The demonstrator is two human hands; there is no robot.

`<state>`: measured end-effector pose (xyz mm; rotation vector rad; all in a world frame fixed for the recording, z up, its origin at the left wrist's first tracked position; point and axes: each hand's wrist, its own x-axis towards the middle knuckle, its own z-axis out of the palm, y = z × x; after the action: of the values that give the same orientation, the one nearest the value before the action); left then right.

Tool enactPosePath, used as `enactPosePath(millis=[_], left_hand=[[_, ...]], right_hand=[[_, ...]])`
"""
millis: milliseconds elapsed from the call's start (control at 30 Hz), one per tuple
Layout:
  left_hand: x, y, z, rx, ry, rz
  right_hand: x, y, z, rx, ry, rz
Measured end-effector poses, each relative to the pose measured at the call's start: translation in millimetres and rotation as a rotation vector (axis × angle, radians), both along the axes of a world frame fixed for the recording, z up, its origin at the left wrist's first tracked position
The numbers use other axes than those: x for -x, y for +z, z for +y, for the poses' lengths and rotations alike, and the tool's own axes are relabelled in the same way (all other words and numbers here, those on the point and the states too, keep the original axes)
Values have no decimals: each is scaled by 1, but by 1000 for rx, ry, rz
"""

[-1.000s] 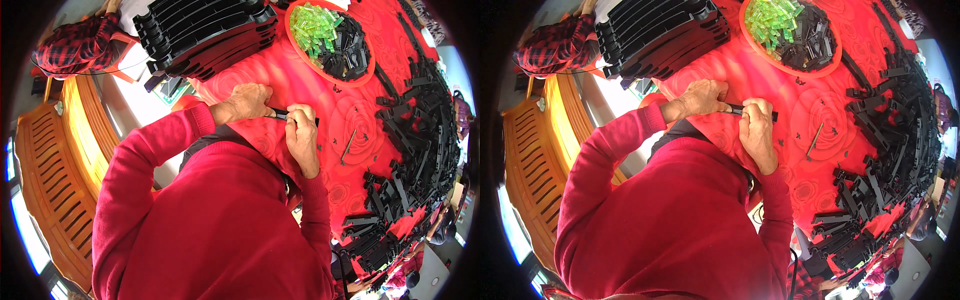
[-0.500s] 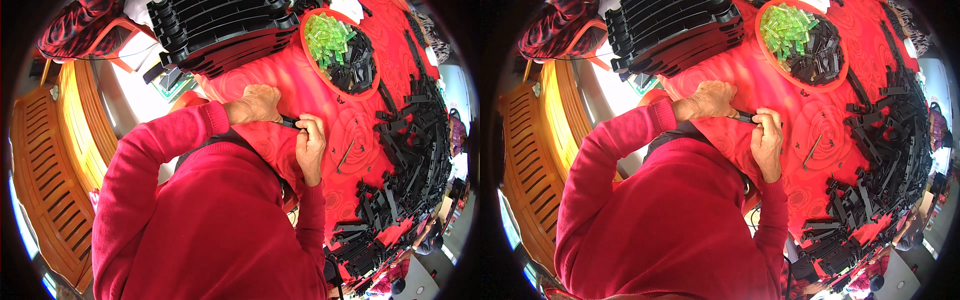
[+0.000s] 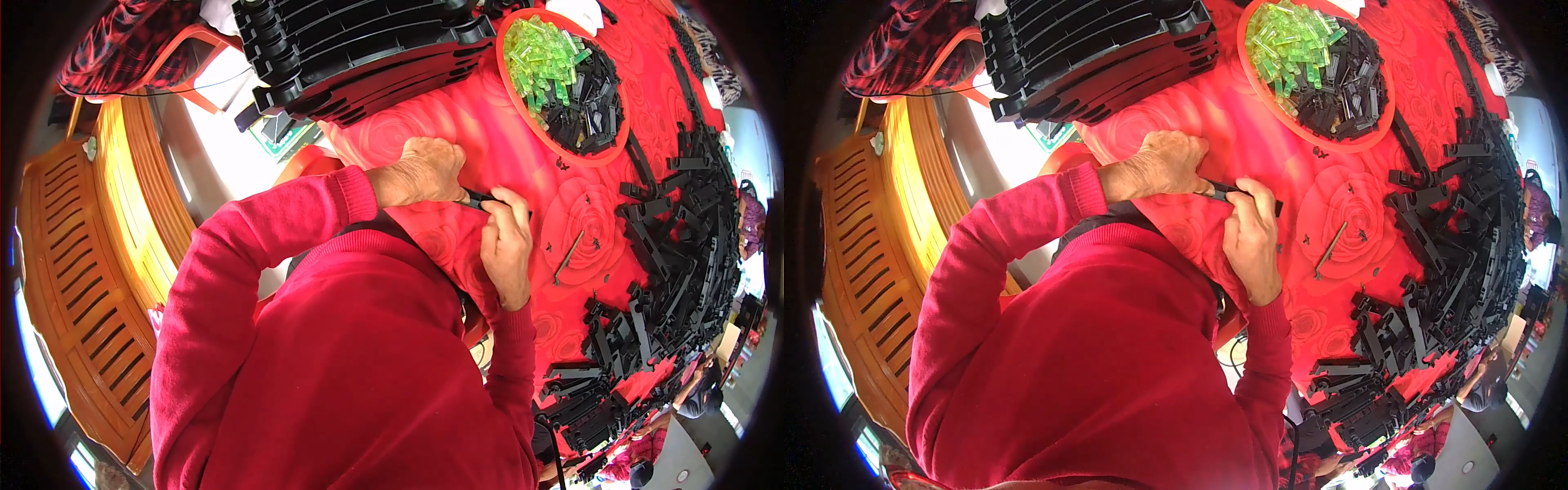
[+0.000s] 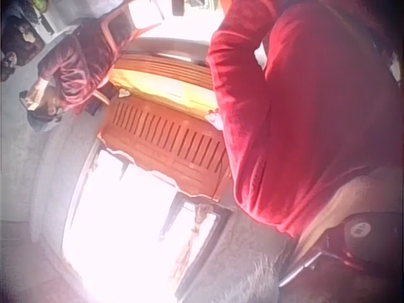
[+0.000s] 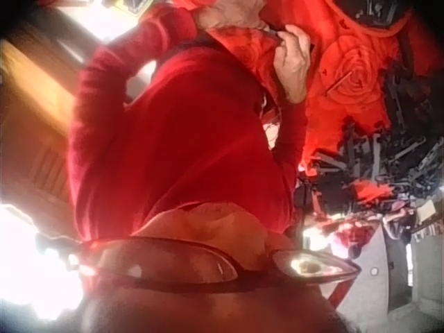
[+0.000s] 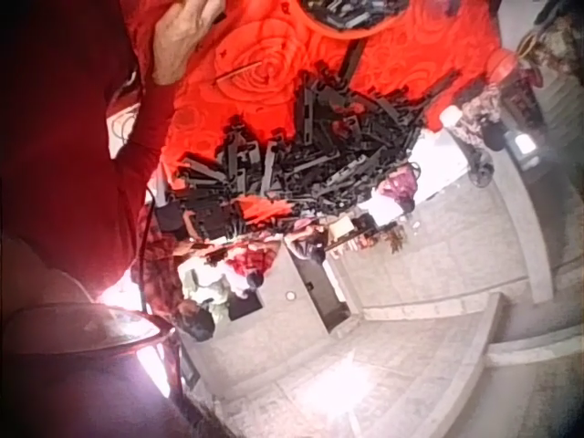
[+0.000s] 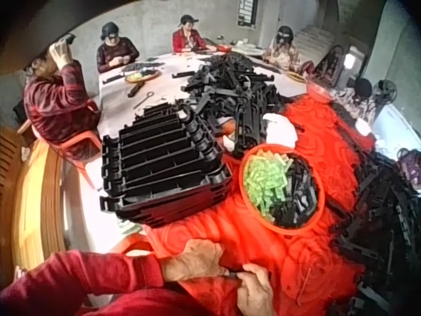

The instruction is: The person assembles plastic components by inserting small parts and metal pins into black plastic pieces by hand, then stacks the assembled parts onto a pile on the table.

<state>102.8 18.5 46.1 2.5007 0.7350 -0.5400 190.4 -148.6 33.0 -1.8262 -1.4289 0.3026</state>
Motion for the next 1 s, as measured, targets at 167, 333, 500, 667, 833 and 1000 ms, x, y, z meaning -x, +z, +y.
enactPosePath(millis=[167, 333, 500, 667, 833, 1000], left_hand=[[4, 1, 1, 16, 17, -13], [-1, 3, -1, 29, -38, -59], [-2, -12, -5, 68, -99, -248], [3, -25, -7, 139, -5, -314], [7, -20, -9, 108, 50, -328], [4, -19, -9, 93, 77, -307]], right_hand=[[-33, 25, -34, -173, -651, -321], [-89, -32, -83, 308, -754, -548], [-97, -43, -90, 272, -688, -308], [-94, -32, -92, 161, -681, -26], [-68, 15, -65, -459, -372, 998], [-40, 26, -9, -681, -222, 1233]])
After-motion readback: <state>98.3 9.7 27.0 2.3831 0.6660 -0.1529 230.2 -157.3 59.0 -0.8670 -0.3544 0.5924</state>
